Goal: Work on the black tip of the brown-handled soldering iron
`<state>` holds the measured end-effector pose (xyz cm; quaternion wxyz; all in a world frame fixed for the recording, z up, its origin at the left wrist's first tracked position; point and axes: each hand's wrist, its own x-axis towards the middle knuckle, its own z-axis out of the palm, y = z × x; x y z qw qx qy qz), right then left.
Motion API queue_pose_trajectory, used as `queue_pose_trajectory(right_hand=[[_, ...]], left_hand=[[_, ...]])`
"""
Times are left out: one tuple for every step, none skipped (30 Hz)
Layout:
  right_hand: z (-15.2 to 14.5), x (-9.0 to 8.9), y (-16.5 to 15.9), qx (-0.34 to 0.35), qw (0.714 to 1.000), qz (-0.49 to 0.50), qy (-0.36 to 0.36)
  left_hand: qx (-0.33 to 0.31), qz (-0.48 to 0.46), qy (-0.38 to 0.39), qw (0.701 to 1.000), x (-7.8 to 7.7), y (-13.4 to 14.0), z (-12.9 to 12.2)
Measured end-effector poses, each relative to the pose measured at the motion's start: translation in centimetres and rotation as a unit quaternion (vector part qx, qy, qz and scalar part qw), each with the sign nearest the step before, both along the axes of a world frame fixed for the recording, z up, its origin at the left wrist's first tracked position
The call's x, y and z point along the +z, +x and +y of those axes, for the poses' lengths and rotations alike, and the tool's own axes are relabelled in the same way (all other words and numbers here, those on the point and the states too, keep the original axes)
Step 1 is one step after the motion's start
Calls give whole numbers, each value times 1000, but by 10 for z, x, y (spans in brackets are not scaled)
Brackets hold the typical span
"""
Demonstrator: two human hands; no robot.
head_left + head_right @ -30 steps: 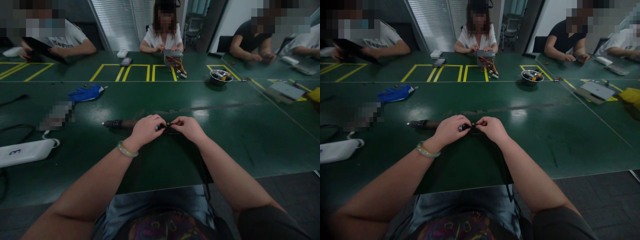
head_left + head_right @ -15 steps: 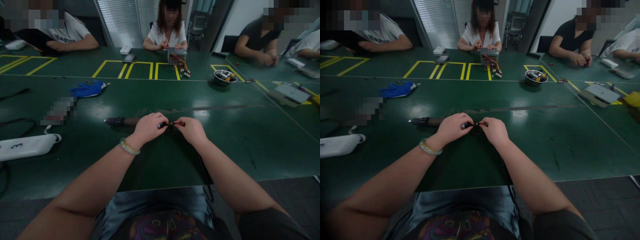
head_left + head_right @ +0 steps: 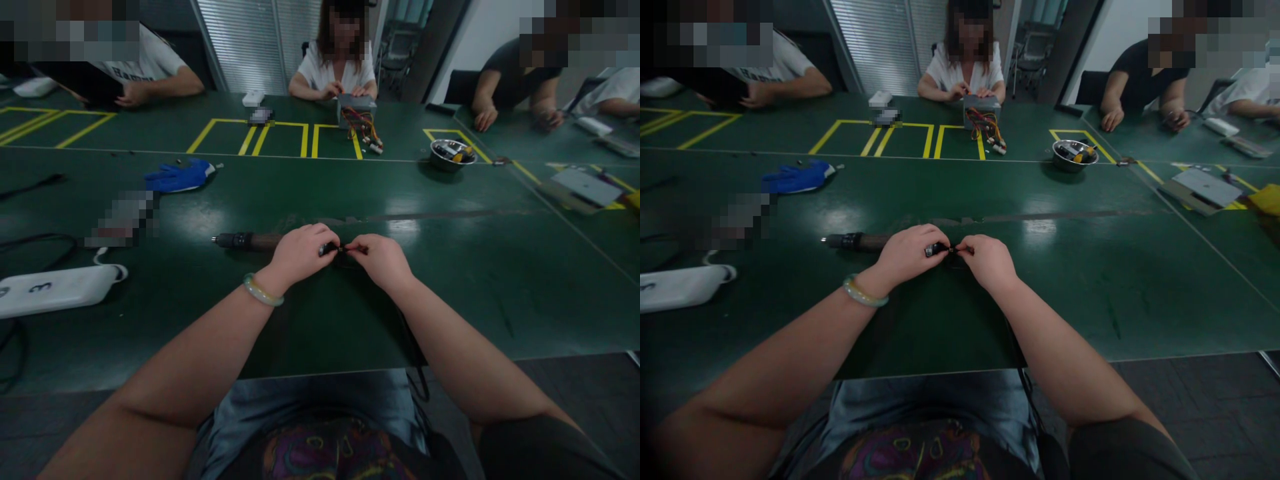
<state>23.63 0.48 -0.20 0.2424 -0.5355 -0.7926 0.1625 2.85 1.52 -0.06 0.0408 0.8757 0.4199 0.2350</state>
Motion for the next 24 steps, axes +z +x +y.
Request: queue_pose_trajectory(right_hand=[[0,0,0,1,1000,0,0],[0,0,0,0,1000,1,0],[0,-1,1,-2,1000,1,0],[0,0,1,-4,1000,2,-1],[0,0,1,-6,1000,4,0],[-1,0,1,-7,1000,6,2],[-1,1,2,-8,1000,7,5],[-1,1,2,-8,1000,7,10],[-2,2,2,-9,1000,6,14],[-2,3,3,-11,1000,5,17],[-2,3,3,-13,1000,3,20],[-2,3,3,-14,1000,3,21],[-2,3,2,-13,1000,4,21],[-1,2,2,-12,1000,7,19],[-1,1,1,-11,1000,11,16],[-1,0,0,-12,1000,15,12],[-1,-1,-1,-15,1000,19,8],[-1,-2,-2,-19,1000,22,5],[-1,-3,-2,-25,999,23,1],[-1,-4,-3,-29,999,24,-2],[-1,-4,-4,-31,999,27,-5],[-1,-4,-4,-31,999,31,-9],[0,-5,-4,-29,999,37,-13],[0,-5,-4,-26,999,43,-18]], left_hand=[[0,0,0,1000,0,0,0],[-1,0,0,1000,0,0,0],[-1,-2,1,1000,-1,0,0],[-3,-4,1,1000,-1,0,0],[-4,-7,1,1000,-1,-1,0],[-6,-10,2,1000,-1,-1,0],[-7,-12,3,1000,-1,-1,1],[-9,-13,3,1000,-1,-1,1],[-11,-13,5,1000,-1,-1,1],[-14,-12,6,1000,-1,-2,1],[-16,-10,7,1000,-1,-2,1],[-18,-8,8,1000,-1,-2,1],[-19,-5,8,1000,-1,-2,1],[-20,-3,7,1000,0,-2,1],[-19,-1,7,1000,-1,-2,2],[-20,0,6,1000,-1,-2,2],[-20,0,7,1000,-1,-2,2],[-21,-1,7,1000,-1,-2,2],[-21,-2,8,1000,-2,-2,2],[-21,-3,9,1000,-2,-2,3],[-21,-4,9,1000,-2,-2,3],[-22,-4,9,1000,-2,-2,3],[-23,-4,9,1000,-2,-2,3],[-24,-4,8,1000,-2,-2,3]])
